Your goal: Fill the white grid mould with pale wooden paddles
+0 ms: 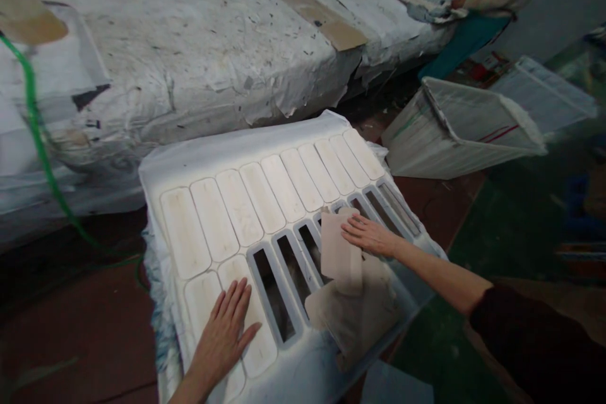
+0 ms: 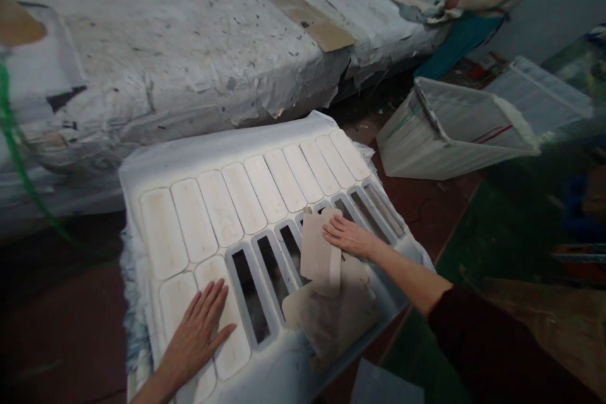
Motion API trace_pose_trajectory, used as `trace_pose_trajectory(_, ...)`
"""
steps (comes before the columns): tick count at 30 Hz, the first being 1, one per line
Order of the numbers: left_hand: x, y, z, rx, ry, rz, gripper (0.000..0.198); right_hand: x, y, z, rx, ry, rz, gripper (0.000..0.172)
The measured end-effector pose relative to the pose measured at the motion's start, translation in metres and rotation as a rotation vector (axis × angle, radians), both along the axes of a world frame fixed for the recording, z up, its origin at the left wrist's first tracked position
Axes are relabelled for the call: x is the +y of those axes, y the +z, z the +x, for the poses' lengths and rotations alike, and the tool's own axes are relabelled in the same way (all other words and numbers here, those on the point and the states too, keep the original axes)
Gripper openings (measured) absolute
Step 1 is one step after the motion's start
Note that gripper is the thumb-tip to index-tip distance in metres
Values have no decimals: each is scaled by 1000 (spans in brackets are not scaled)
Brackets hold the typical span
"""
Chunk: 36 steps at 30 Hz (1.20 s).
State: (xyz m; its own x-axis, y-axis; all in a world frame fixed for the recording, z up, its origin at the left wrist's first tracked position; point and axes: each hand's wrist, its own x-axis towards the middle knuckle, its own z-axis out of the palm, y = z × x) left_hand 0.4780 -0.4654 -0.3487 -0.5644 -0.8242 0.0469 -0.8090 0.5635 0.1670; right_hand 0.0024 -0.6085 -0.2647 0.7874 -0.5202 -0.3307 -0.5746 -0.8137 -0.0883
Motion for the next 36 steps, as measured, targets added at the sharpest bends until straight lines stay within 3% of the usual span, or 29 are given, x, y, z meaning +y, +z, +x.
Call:
trace_pose_trajectory(4, 1, 5, -6, -11, 36, 9, 89, -11, 22, -2, -40, 101, -75, 36)
trace_pose_trajectory(8, 2, 8, -9, -8, 67, 27, 87, -5, 70, 23, -101, 41, -193, 28)
trace_pose_trajectory(10, 1, 9, -8, 5, 84, 40, 83, 4, 95, 40, -125, -114, -181, 23)
trace_pose_trajectory(13, -1, 12, -9, 22, 110, 56, 76, 23, 125, 67, -310, -541, -137, 24)
trace_pose_trajectory(15, -1, 14, -11, 25, 133, 63, 75, 40, 135, 88, -424, -839, -74, 26)
trace_pose_trajectory(17, 0, 16, -15, 20, 152, 72, 77, 61, 134, 115, -498, -1072, -23, 27)
trace_pose_trajectory(19, 2, 19, -18, 10, 164, 91, 80, 88, 121, 148, -597, -1164, -59, 29)
trace_pose_trajectory(23, 5, 20, -21, -10, 173, 127, 82, 143, 71, 217, -713, -1082, -355, 27)
trace_pose_trajectory(27, 5, 20, -19, -12, 175, 149, 81, 174, 33, 264, -632, -996, -312, 32)
trace_pose_trajectory(29, 5, 21, -19, -6, 178, 156, 81, 177, 33, 275, -623, -989, -254, 36)
trace_pose_trajectory(33, 6, 20, -18, 3, 184, 170, 78, 176, 56, 276, -705, -1091, -63, 31)
trace_pose_trajectory(36, 8, 19, -15, 26, 186, 170, 78, 175, 67, 272, -716, -1129, -87, 32)
